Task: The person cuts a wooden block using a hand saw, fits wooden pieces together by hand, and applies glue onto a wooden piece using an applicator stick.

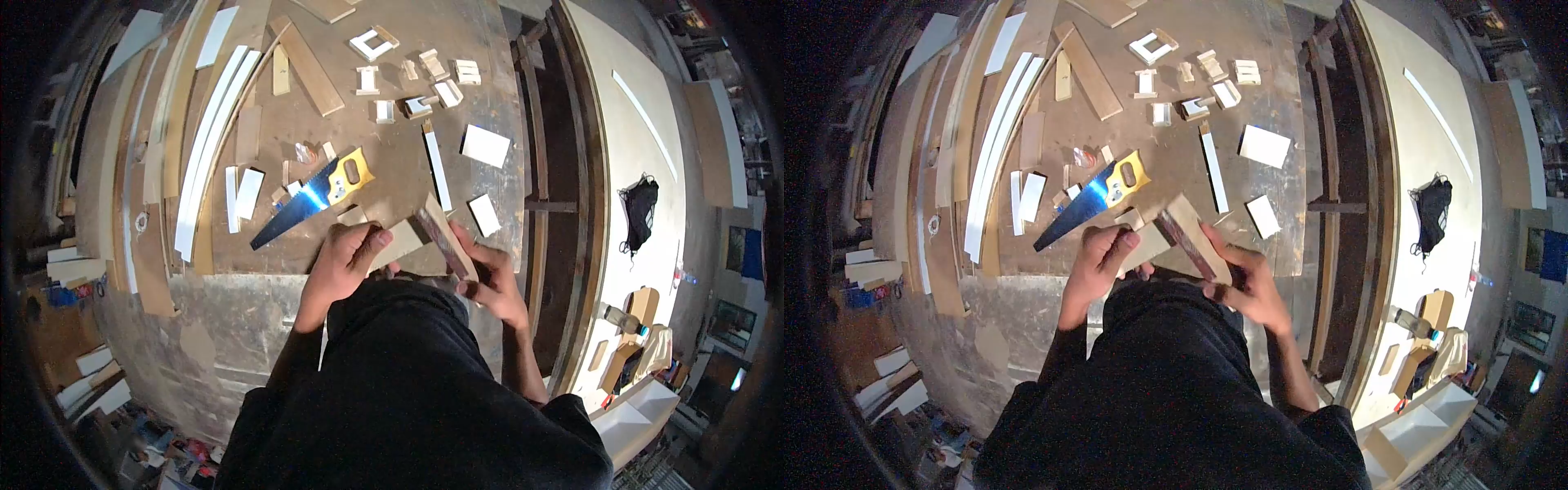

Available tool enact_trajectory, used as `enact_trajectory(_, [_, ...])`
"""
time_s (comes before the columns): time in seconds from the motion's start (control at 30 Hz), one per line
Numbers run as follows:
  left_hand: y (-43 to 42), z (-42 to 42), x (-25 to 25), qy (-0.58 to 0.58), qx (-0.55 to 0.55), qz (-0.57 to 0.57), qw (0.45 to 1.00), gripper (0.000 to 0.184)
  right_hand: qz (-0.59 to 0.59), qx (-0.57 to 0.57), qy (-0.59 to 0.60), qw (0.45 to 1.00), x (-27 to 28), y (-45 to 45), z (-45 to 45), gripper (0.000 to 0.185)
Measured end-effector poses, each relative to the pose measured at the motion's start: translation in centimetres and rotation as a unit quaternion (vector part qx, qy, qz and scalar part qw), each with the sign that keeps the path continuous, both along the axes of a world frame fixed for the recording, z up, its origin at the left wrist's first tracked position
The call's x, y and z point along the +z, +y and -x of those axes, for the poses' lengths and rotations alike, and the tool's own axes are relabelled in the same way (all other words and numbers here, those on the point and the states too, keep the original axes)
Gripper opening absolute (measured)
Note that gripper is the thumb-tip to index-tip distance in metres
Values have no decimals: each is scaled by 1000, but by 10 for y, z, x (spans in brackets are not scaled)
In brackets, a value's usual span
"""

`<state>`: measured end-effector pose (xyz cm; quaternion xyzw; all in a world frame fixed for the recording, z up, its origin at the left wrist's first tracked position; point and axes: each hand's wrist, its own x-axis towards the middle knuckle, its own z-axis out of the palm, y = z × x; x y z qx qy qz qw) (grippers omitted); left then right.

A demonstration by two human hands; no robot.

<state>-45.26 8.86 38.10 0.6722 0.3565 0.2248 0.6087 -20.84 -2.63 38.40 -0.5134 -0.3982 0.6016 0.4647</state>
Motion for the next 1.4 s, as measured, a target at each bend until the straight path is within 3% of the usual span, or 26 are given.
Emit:
enact_trajectory(0.03, [-1, -3, 9, 24, -6, 33, 999, 29, -12, -2, -19, 1000, 4, 1, -3, 81])
enact_trajectory(0.1, [-15, -14, 2, -27, -14, -49, 998, 31, -20, -10, -27, 999, -1, -4, -3, 82])
enact_trajectory(0.13, [-18, -17, 7, -13, -8, 26, 1000, 37, -21, -15, -20, 999, -7, -7, -1, 83])
enact_trajectory(0.17, [-23, -17, 2, -12, -8, 27, 1000, 37, -21, -20, -13, 999, -13, -11, 0, 84])
enact_trajectory(0.23, [-18, -21, -3, -161, 173, 206, 950, 44, -144, -4, -149, 978, -25, -10, 7, 85])
enact_trajectory(0.27, [-13, -18, -3, -183, 177, 158, 954, 48, -100, 91, -268, 954, -26, -10, 6, 86])
enact_trajectory(0.3, [-12, -19, 0, -187, 180, 153, 953, 48, -32, 96, -278, 955, -22, -11, 11, 87])
enact_trajectory(0.37, [-15, -18, 2, -105, 198, 170, 960, 50, -230, -52, -282, 930, -54, -17, 23, 88])
enact_trajectory(0.43, [-26, -6, -20, -128, 206, 212, 947, 45, -278, -150, -254, 914, -41, -8, 36, 86])
enact_trajectory(0.47, [-32, -2, -33, -81, 221, 208, 949, 42, -345, -122, -288, 885, -50, -6, 31, 87])
enact_trajectory(0.5, [-32, 0, -39, -36, 233, 200, 951, 39, -342, -60, -326, 879, -48, -2, 28, 86])
enact_trajectory(0.53, [-27, -4, -18, 43, 157, 28, 986, 40, -316, -27, -346, 883, -41, 11, 28, 86])
enact_trajectory(0.6, [-32, 1, -4, 103, 171, 69, 977, 47, -251, -15, -369, 895, -30, 33, 31, 86])
enact_trajectory(0.63, [-27, 5, 19, 107, 179, 248, 946, 49, -215, -38, -372, 902, -25, 43, 32, 85])
enact_trajectory(0.7, [-28, 20, -17, 65, 164, 223, 959, 51, -235, 25, -387, 891, -20, 39, 42, 86])
enact_trajectory(0.77, [-24, 38, -29, 27, 140, 197, 970, 53, -306, 42, -320, 896, -31, 33, 64, 85])
enact_trajectory(0.8, [-22, 45, -30, 13, 152, 218, 964, 53, -248, 52, -344, 904, -32, 34, 61, 84])
enact_trajectory(0.9, [-18, 61, -31, -19, 179, 263, 948, 52, -158, -77, -437, 882, -14, 71, 65, 78])
enact_trajectory(0.97, [-11, 72, -27, -104, 168, 265, 944, 51, -201, -89, -366, 904, -6, 73, 78, 78])
enact_trajectory(1.03, [-3, 74, -27, -100, 153, 278, 943, 48, -239, -56, -278, 929, 2, 65, 108, 78])
enact_trajectory(1.1, [1, 64, -30, -130, 206, 73, 967, 40, -246, -5, -276, 929, 4, 54, 137, 78])
enact_trajectory(1.17, [1, 60, -29, -65, 230, -73, 968, 25, -198, -58, -245, 947, -6, 59, 149, 81])
enact_trajectory(1.23, [4, 64, -27, 44, 202, -155, 966, 23, -84, -73, -209, 972, 10, 80, 149, 85])
enact_trajectory(1.3, [18, 61, -9, 9, 283, -89, 955, 24, -56, -89, -108, 989, 16, 74, 160, 87])
enact_trajectory(1.37, [32, 57, -8, -29, 326, -202, 923, 26, -207, 31, -249, 946, 1, 56, 159, 88])
enact_trajectory(1.4, [39, 55, -7, -42, 346, -258, 901, 27, -233, 8, -249, 940, -1, 59, 163, 86])
